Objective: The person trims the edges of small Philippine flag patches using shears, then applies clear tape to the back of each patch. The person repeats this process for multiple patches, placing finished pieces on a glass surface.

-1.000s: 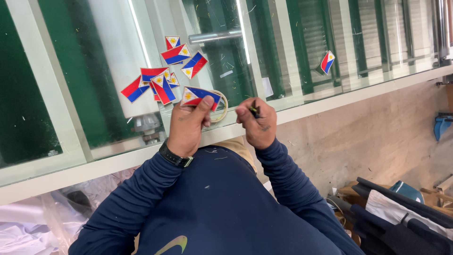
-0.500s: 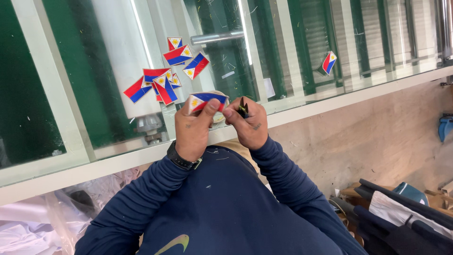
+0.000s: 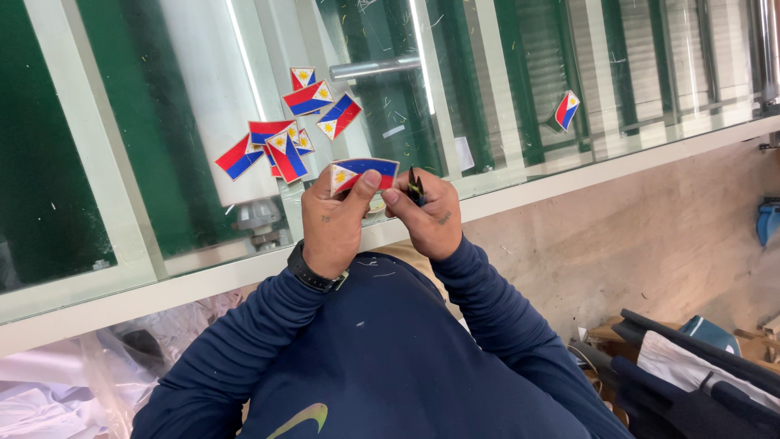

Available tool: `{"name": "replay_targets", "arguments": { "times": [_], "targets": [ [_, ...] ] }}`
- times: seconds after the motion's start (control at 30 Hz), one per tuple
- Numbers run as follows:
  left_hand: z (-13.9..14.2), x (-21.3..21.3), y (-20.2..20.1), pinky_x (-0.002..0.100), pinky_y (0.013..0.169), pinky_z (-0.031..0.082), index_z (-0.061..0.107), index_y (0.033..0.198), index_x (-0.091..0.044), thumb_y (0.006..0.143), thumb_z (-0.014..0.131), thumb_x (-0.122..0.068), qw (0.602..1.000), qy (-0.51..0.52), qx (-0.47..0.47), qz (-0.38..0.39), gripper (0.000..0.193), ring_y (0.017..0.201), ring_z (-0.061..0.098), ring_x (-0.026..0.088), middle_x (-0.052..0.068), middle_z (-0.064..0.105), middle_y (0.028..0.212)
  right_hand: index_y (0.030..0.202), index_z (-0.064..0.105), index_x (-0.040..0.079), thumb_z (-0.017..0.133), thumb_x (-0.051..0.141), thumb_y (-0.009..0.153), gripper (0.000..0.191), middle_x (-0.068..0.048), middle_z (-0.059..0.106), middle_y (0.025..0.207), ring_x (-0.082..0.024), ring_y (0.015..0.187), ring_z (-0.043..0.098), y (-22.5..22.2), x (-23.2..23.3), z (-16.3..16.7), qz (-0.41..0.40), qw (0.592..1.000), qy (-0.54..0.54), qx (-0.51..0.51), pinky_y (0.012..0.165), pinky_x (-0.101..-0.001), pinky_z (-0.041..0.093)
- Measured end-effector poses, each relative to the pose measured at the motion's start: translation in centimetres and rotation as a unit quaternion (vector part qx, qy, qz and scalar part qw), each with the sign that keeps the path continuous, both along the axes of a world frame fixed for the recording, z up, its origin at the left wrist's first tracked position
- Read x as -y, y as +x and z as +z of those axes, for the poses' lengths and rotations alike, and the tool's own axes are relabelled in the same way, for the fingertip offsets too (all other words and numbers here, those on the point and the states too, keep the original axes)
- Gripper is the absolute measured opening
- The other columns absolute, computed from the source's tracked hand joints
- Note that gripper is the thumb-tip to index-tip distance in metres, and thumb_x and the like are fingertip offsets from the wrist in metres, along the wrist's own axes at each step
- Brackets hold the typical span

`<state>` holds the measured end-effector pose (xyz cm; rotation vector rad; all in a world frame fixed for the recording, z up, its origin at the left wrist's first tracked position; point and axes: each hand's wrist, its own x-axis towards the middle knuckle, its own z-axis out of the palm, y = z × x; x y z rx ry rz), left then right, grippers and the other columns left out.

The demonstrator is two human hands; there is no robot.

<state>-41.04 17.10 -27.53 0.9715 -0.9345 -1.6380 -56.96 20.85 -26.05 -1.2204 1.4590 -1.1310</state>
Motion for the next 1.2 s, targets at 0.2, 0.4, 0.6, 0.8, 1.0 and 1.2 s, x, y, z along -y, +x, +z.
{"name": "replay_targets", "arguments": {
  "times": [0.2, 0.4, 0.6, 0.8, 1.0, 1.2],
  "targets": [
    [-0.8, 0.6, 0.8, 0.025, 0.067, 0.051, 0.063, 0.111, -0.003, 0.099, 0.072, -0.023, 0.996, 0.017, -0.079, 0.027, 0.025, 0.076, 0.062, 0.008, 0.003, 0.069, 0.091, 0.109, 0.067, -0.002, 0.069, 0.012, 0.098, 0.018, -0.003, 0.067, 0.085, -0.008, 0.079, 0.061, -0.2, -0.2, 0.0, -0.023, 0.998, -0.045, 0.024, 0.072, -0.0227, 0.051],
    [-1.0, 0.5, -0.3, 0.03, 0.075, 0.054, 0.059, 0.117, -0.002, 0.099, 0.071, -0.017, 0.977, 0.093, -0.188, -0.022, 0.026, 0.087, 0.063, 0.011, 0.005, 0.069, 0.101, 0.104, 0.07, -0.001, 0.075, 0.015, 0.095, 0.02, -0.003, 0.07, 0.085, -0.007, 0.076, 0.063, 0.8, 1.1, -0.1, -0.023, 0.999, -0.03, 0.0, 0.068, -0.0233, 0.051],
    [-0.4, 4.3, 3.6, 0.027, 0.082, 0.053, 0.07, 0.116, -0.003, 0.096, 0.072, -0.022, 0.962, -0.078, 0.095, -0.245, 0.028, 0.092, 0.065, 0.01, 0.002, 0.07, 0.102, 0.095, 0.068, 0.001, 0.073, 0.016, 0.095, 0.016, -0.004, 0.067, 0.075, -0.008, 0.067, 0.064, -2.0, 2.5, 2.5, 0.121, 0.973, 0.001, -0.196, 0.06, -0.0252, 0.05],
    [0.0, 3.9, 2.8, 0.026, 0.076, 0.052, 0.075, 0.106, 0.002, 0.097, 0.073, -0.019, 0.976, -0.021, 0.039, -0.214, 0.023, 0.084, 0.064, 0.01, 0.006, 0.071, 0.094, 0.096, 0.066, 0.0, 0.07, 0.013, 0.099, 0.014, -0.003, 0.067, 0.08, -0.009, 0.072, 0.064, -2.7, 2.7, 3.0, 0.086, 0.993, 0.017, -0.073, 0.065, -0.0254, 0.053],
    [-0.4, 2.7, 1.7, 0.023, 0.071, 0.053, 0.072, 0.114, 0.001, 0.099, 0.068, -0.019, 0.981, 0.092, -0.085, -0.147, 0.026, 0.078, 0.064, 0.006, 0.002, 0.073, 0.092, 0.104, 0.067, -0.002, 0.07, 0.01, 0.096, 0.015, -0.005, 0.067, 0.084, -0.008, 0.071, 0.057, -2.2, 2.0, 0.8, 0.009, 0.997, -0.009, 0.07, 0.064, -0.0229, 0.047],
    [0.1, 1.5, 1.0, 0.023, 0.076, 0.055, 0.071, 0.116, 0.004, 0.099, 0.071, -0.014, 0.992, 0.021, -0.039, -0.122, 0.025, 0.081, 0.063, 0.005, 0.003, 0.073, 0.093, 0.103, 0.066, -0.002, 0.068, 0.008, 0.1, 0.01, -0.005, 0.068, 0.084, -0.007, 0.071, 0.057, -1.4, 1.1, -0.9, -0.039, 0.992, -0.037, 0.111, 0.065, -0.023, 0.047]
  ]
}}
